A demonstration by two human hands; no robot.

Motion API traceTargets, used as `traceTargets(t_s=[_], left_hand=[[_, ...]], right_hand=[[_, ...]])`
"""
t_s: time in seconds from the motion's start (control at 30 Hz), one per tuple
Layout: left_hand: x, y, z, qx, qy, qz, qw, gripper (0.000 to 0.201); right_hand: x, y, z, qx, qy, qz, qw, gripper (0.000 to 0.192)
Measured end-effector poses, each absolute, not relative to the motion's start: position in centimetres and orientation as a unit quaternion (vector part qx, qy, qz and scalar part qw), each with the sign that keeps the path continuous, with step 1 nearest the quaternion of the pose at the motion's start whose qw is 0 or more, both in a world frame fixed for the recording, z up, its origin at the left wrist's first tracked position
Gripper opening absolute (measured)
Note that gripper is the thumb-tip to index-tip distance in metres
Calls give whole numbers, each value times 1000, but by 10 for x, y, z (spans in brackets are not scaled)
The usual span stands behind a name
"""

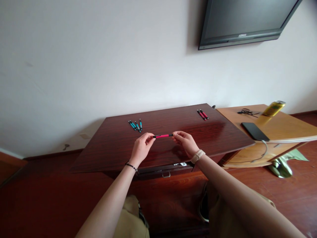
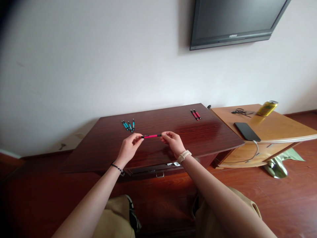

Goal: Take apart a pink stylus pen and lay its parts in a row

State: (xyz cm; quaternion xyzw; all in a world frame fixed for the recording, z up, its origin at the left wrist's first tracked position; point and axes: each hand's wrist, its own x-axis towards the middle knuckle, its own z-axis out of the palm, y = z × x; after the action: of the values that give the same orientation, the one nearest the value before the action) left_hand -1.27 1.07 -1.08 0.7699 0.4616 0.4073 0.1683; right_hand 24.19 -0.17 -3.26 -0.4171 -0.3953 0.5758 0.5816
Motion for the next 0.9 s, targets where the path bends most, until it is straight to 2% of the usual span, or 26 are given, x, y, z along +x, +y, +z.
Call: traceTargets(t_s=[0.13, 0.3, 0.5, 0.7, 0.9], left_hand=[[-16, 12, -10, 765, 473, 403, 168, 20], [-17, 11, -10, 753, 473, 398, 224, 27], [-15, 7, -3, 748, 513, 369, 201, 52], [-16, 9, -4, 731, 531, 384, 190, 49], [-17, 13, -8, 725, 471, 432, 255, 22]], right_hand=[[240, -2, -31, -412, -398, 579, 580, 46], [240, -1, -31, -410, -392, 583, 581, 47], [241, 0, -33, -407, -389, 583, 586, 46], [241, -1, -31, -409, -391, 584, 583, 46], [240, -1, -30, -409, -386, 586, 583, 47]])
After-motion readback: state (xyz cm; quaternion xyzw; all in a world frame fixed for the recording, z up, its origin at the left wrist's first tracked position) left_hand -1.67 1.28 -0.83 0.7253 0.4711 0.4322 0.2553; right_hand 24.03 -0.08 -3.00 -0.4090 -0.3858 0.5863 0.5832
